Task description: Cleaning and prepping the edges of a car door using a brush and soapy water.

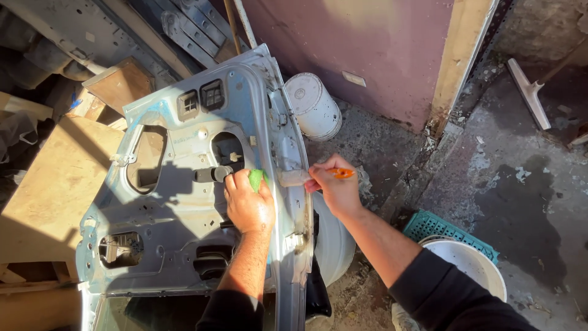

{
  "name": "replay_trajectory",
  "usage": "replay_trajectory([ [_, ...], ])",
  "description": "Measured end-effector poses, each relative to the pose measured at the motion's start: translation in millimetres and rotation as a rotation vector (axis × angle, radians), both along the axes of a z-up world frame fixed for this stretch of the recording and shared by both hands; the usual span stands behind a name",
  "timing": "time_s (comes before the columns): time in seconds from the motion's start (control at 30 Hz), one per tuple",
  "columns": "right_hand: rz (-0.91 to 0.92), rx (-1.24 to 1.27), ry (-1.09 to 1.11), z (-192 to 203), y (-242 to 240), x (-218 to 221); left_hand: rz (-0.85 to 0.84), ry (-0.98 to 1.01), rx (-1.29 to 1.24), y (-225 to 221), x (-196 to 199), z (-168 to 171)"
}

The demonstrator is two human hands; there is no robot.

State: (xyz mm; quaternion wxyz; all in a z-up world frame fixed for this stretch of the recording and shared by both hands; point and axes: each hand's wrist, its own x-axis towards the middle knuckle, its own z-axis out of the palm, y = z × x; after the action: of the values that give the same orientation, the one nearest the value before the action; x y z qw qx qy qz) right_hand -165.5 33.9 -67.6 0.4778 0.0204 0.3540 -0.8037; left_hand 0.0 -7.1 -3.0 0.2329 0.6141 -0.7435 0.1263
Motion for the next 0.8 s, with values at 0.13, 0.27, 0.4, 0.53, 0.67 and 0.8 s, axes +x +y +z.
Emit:
replay_trajectory([
  [0.13, 0.024, -0.127, 0.190, 24.2, -45.2, -31.2, 0.000, -0.001, -0.009, -1.4, -1.1, -5.0],
  [0.27, -0.109, -0.082, -0.027, 15.2, -92.9, -41.9, -0.030, -0.007, -0.017, -6.7, -2.3, -4.6],
  [0.4, -0.070, 0.036, -0.130, -0.7, -53.5, -6.6, 0.013, -0.024, -0.021, -4.0, -1.4, -8.1],
  [0.53, 0.016, 0.035, -0.104, -12.5, -18.0, -5.5, 0.013, -0.007, -0.008, -1.2, -3.6, -6.3],
  [0.67, -0.001, -0.089, -0.088, -15.5, -63.2, -35.2, 0.006, 0.004, 0.020, -3.4, -1.2, -6.8],
  [0.8, -0.024, -0.113, -0.116, -4.8, -62.5, -24.1, 0.002, -0.011, 0.030, -1.1, 0.0, -6.4],
])
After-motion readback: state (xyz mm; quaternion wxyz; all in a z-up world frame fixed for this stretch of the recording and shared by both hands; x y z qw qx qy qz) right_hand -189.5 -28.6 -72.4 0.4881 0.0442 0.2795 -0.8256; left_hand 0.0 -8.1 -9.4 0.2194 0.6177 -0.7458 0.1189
